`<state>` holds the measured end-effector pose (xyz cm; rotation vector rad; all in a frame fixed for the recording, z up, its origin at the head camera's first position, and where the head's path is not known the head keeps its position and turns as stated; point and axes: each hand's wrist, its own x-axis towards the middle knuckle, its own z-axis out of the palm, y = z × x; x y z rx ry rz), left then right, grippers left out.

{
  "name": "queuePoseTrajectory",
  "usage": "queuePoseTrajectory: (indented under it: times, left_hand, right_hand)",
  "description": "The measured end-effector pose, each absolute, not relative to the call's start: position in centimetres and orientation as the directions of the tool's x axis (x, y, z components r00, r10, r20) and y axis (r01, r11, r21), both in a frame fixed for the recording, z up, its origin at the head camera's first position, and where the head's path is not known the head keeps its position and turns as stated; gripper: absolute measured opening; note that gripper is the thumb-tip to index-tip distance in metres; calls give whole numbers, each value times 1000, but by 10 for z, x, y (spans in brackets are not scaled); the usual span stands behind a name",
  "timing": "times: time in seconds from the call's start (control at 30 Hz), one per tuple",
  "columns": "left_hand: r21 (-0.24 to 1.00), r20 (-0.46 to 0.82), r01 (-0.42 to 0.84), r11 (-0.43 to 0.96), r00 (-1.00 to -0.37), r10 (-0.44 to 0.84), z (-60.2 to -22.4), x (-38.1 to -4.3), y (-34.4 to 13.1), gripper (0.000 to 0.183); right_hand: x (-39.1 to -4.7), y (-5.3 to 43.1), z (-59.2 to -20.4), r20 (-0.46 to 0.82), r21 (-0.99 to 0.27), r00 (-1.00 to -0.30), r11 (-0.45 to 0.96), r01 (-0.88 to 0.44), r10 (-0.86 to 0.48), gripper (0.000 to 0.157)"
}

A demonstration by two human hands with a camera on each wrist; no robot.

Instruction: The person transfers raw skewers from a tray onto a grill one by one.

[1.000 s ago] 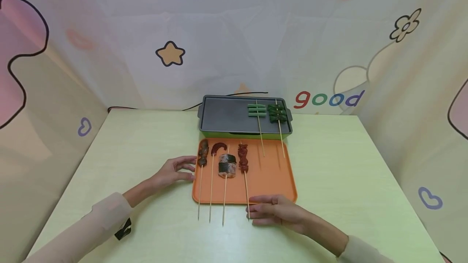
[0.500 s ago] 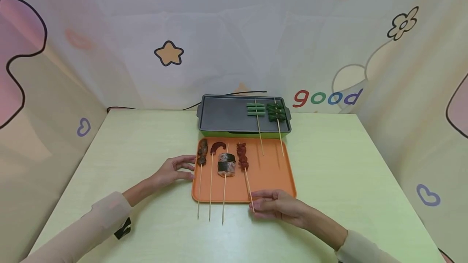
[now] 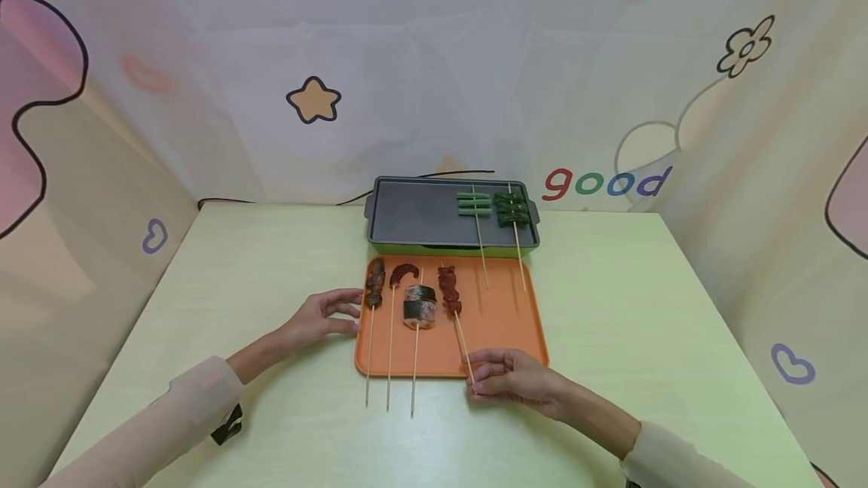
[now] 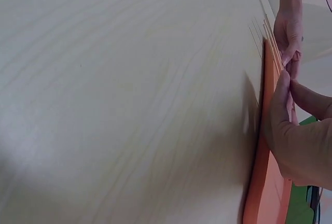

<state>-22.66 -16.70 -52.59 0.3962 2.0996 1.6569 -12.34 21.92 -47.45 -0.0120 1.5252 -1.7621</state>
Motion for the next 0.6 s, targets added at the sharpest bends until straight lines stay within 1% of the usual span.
queuePoseTrajectory:
  times: [0.3,0.6]
  left_hand:
    - [956,-194,-65,285,-871,451,-530,-221,-170,67]
    - [967,-148,-26,253,-866,478,-529,-226,-166,67]
  right_hand:
    - [-116,221,-476,-418,-879,-700,61,474,-579,54]
    - [-114,225,-470,-368,-914,-709,92,396,-602,54]
